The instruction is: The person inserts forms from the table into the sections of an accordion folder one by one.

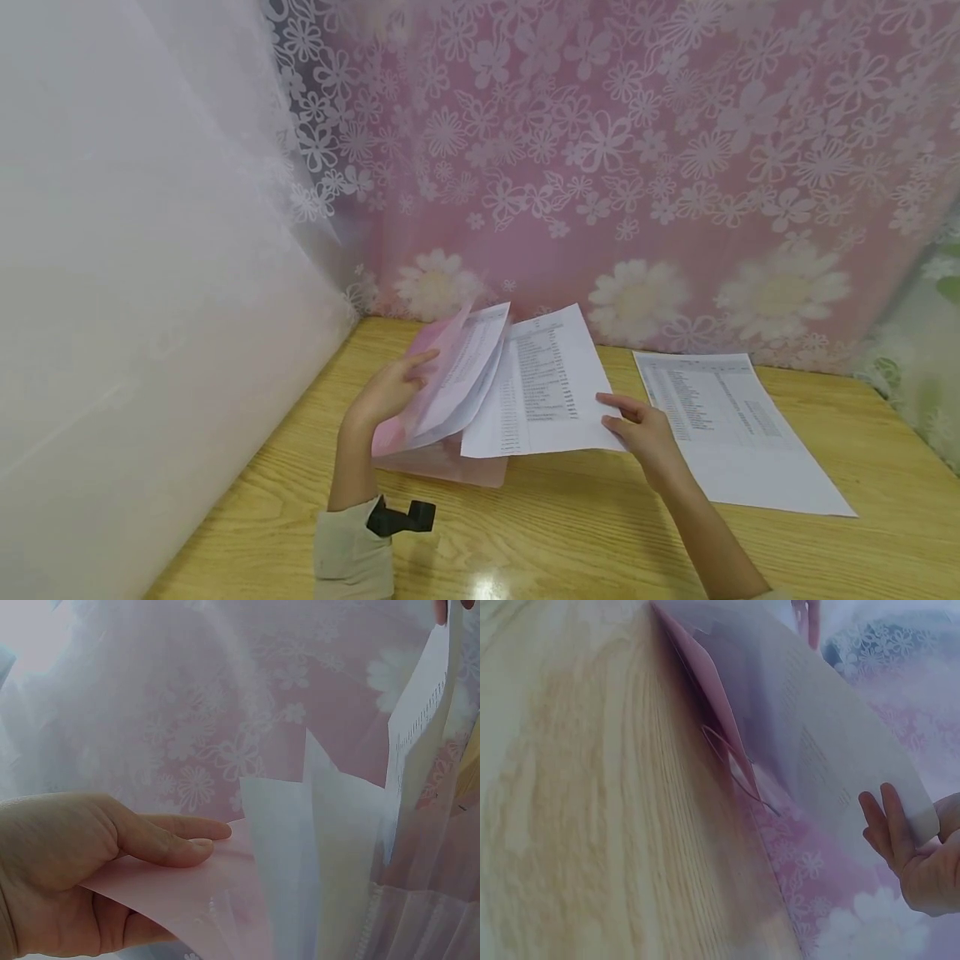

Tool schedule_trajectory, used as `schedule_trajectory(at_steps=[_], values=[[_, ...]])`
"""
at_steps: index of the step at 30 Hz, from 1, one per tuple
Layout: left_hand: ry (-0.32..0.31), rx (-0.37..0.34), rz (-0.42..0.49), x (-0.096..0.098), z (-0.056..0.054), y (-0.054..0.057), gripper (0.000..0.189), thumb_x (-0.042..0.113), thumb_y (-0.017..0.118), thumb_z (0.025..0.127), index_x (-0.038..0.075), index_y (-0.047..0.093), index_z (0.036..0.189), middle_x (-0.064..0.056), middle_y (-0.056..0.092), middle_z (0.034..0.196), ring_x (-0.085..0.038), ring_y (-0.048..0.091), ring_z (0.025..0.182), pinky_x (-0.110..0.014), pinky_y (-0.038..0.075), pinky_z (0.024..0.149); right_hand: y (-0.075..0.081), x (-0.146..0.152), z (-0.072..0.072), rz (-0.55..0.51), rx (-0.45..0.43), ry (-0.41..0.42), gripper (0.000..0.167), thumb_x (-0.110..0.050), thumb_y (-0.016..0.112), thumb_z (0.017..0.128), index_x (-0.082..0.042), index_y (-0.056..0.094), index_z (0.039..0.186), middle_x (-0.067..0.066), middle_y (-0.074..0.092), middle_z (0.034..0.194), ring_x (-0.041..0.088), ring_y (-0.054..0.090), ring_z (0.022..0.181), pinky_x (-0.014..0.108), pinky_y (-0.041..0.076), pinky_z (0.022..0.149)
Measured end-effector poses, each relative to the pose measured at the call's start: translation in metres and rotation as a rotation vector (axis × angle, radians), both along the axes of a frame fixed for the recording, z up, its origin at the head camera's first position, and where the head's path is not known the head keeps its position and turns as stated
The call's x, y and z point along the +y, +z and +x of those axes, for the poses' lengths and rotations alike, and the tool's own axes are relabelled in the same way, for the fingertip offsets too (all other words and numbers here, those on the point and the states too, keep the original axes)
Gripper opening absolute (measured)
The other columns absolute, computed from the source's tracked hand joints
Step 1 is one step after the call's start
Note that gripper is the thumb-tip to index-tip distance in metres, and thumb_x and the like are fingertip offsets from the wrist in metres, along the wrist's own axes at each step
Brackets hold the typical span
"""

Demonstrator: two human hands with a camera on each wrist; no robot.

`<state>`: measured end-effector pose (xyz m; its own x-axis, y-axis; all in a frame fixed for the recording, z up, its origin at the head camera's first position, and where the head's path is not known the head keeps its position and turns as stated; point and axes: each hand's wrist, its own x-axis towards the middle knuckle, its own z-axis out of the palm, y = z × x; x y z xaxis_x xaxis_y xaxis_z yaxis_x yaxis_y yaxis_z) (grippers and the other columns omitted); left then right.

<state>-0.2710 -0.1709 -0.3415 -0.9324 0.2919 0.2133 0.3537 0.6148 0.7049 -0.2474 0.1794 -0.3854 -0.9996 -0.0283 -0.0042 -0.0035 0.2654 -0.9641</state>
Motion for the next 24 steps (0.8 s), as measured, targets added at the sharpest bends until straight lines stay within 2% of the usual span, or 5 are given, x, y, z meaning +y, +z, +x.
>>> schedule_trajectory(at_steps=[5, 7, 15, 24], values=[[-0.005, -0.005, 0.001, 0.001, 0.001, 0.002, 0.046, -0.002, 0.046, 0.090, 0.004, 0.044, 0.136, -0.018, 0.052, 0.127, -0.033, 0.040, 0.122, -0.048, 0.032, 0.097, 0.000, -0.009, 0.003, 0.022, 0.005, -0.017, 0.041, -0.006, 0.051, 0.092, 0.003, 0.047, 0.131, 0.021, 0.025, 0.145, 0.037, 0.021, 0.131, 0.044, 0.031, 0.098], [-0.007, -0.003, 0.000, 0.001, 0.002, 0.002, 0.046, -0.002, 0.046, 0.090, 0.003, 0.044, 0.136, -0.019, 0.052, 0.126, -0.033, 0.041, 0.121, -0.048, 0.034, 0.096, -0.001, -0.013, 0.005, 0.030, 0.014, -0.027, 0.040, -0.006, 0.051, 0.091, 0.004, 0.047, 0.130, 0.022, 0.025, 0.144, 0.039, 0.018, 0.132, 0.046, 0.029, 0.099], [-0.010, -0.001, 0.002, 0.002, 0.003, 0.003, 0.046, -0.003, 0.045, 0.090, 0.002, 0.045, 0.135, -0.019, 0.051, 0.127, -0.033, 0.042, 0.121, -0.048, 0.034, 0.096, -0.003, -0.028, 0.006, 0.080, 0.076, -0.123, 0.038, -0.005, 0.053, 0.089, 0.001, 0.053, 0.127, 0.020, 0.040, 0.137, 0.035, 0.030, 0.128, 0.046, 0.035, 0.096], [0.007, 0.023, -0.015, 0.001, 0.001, 0.000, 0.046, -0.002, 0.047, 0.089, 0.004, 0.047, 0.134, -0.017, 0.052, 0.127, -0.032, 0.041, 0.122, -0.047, 0.032, 0.097, -0.010, -0.040, 0.005, 0.100, 0.091, -0.147, 0.039, -0.005, 0.051, 0.089, 0.000, 0.052, 0.127, 0.019, 0.042, 0.136, 0.032, 0.042, 0.121, 0.041, 0.042, 0.089]])
